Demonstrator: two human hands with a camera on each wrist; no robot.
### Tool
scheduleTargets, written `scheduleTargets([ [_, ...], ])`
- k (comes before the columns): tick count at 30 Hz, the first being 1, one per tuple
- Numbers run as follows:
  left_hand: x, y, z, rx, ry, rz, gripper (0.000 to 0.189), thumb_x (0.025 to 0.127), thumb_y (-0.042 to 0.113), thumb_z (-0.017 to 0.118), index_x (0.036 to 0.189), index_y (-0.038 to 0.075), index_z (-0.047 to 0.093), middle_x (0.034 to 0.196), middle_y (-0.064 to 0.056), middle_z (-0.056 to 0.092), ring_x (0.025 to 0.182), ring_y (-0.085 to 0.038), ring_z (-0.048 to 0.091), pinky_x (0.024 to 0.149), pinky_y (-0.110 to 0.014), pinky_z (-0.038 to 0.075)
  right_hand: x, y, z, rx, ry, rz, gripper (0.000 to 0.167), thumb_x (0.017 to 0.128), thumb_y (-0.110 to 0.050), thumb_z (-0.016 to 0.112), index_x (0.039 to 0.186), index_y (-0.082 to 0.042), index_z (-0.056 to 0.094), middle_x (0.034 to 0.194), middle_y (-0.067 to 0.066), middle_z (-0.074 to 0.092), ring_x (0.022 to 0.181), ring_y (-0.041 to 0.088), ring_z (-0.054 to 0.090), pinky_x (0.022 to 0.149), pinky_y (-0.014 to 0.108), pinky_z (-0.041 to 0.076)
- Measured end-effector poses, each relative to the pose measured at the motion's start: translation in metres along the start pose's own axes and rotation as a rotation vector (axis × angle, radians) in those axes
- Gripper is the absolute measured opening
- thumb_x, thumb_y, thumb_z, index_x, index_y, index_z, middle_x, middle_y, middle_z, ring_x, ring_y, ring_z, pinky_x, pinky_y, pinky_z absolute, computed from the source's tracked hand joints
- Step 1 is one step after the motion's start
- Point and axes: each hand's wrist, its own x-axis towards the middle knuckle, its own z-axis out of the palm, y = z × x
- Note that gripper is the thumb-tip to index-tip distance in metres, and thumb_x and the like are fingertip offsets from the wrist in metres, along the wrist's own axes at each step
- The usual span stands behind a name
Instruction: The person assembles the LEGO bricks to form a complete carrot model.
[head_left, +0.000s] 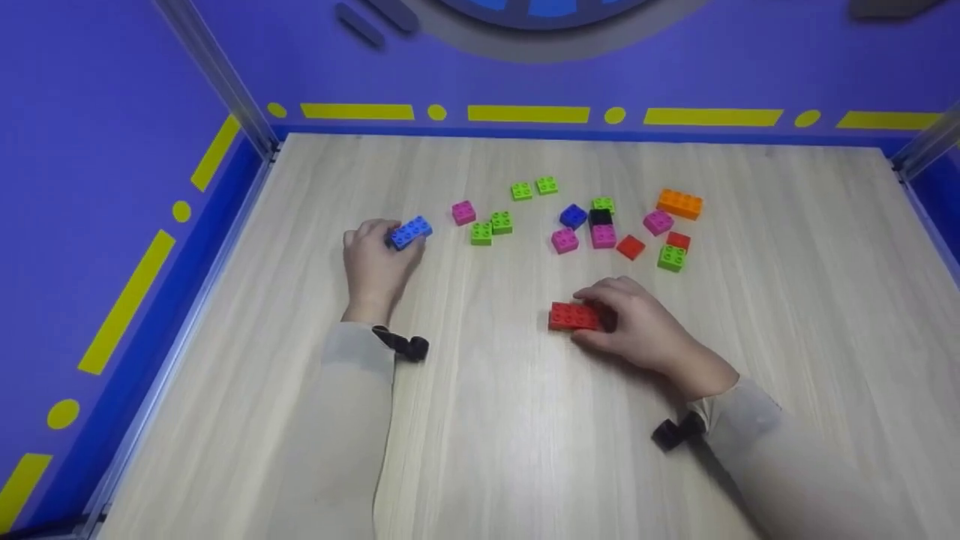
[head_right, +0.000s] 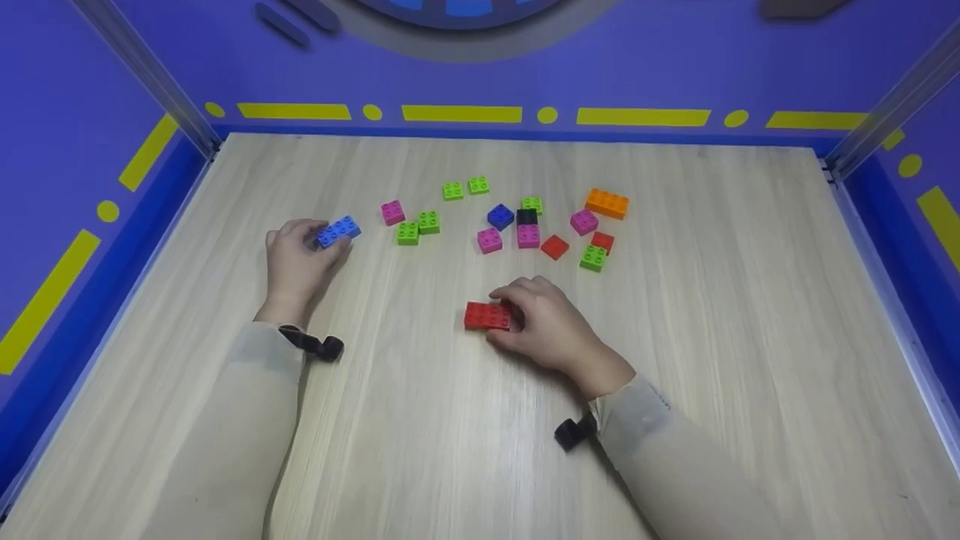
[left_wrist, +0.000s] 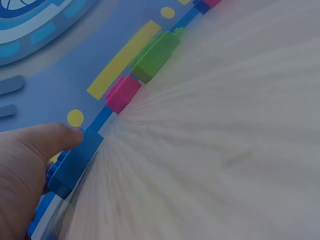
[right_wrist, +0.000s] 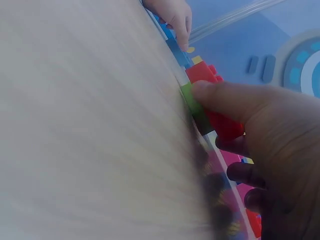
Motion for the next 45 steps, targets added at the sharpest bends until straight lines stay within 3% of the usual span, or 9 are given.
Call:
scheduleTargets([
  [6,0.0,0.001,0.0,0.016,0.005,0.03,0.043,0.097,0.032,0.088,0.131,0.006,0.082,0.135,-0.014,0.08,0.121,-0.037,0.06,0.108,-0.048,0.047,0.0,-0.001,-0.001,0.012,0.004,-0.01,0.041,0.095,-0.024,0.09,0.133,-0.018,0.078,0.125,0.002,0.077,0.116,0.023,0.063,0.104,0.048,0.059],
  [14,0.0,0.006,0.001,-0.097,-0.002,0.002,0.042,0.096,0.034,0.089,0.128,0.007,0.081,0.124,-0.011,0.079,0.117,-0.03,0.056,0.103,-0.044,0.05,0.003,-0.001,-0.002,0.005,0.024,-0.009,0.04,0.096,-0.027,0.09,0.133,-0.016,0.078,0.124,0.003,0.077,0.114,0.023,0.063,0.102,0.046,0.059],
  [22,-0.003,0.019,0.005,-0.204,-0.027,0.078,0.036,0.095,0.029,0.092,0.123,0.008,0.082,0.127,-0.009,0.079,0.121,-0.03,0.056,0.108,-0.042,0.047,0.004,0.002,-0.003,0.013,0.03,-0.018,0.045,0.097,-0.027,0.09,0.139,-0.015,0.078,0.13,0.005,0.078,0.121,0.025,0.066,0.107,0.048,0.06],
  [28,-0.013,0.051,0.002,-0.316,-0.121,0.133,0.034,0.096,0.025,0.092,0.124,0.008,0.081,0.132,-0.01,0.078,0.132,-0.04,0.06,0.11,-0.045,0.047,0.005,0.002,-0.003,0.023,0.037,-0.025,0.047,0.098,-0.026,0.09,0.142,-0.016,0.078,0.133,0.004,0.078,0.124,0.025,0.067,0.109,0.049,0.06],
  [34,-0.026,0.08,0.0,-0.357,-0.216,0.238,0.033,0.095,0.026,0.092,0.123,0.011,0.083,0.124,-0.008,0.08,0.12,-0.046,0.059,0.097,-0.039,0.042,0.003,0.002,-0.002,0.033,0.052,-0.019,0.046,0.098,-0.023,0.091,0.141,-0.015,0.078,0.133,0.006,0.079,0.124,0.027,0.068,0.108,0.051,0.06],
  [41,-0.039,0.096,0.002,-0.349,-0.315,0.257,0.034,0.097,0.029,0.091,0.125,0.013,0.082,0.127,-0.005,0.078,0.117,-0.04,0.062,0.099,-0.044,0.049,0.005,0.003,-0.002,0.037,0.042,0.002,0.047,0.097,-0.024,0.091,0.142,-0.016,0.078,0.133,0.004,0.078,0.124,0.025,0.067,0.109,0.049,0.06],
  [45,-0.046,0.103,0.005,-0.323,-0.384,0.244,0.038,0.097,0.029,0.091,0.131,0.014,0.081,0.127,-0.003,0.075,0.112,-0.033,0.064,0.092,-0.038,0.051,0.007,0.004,-0.002,0.038,0.033,0.009,0.049,0.098,-0.025,0.091,0.144,-0.018,0.077,0.135,0.004,0.077,0.125,0.025,0.067,0.11,0.05,0.06],
])
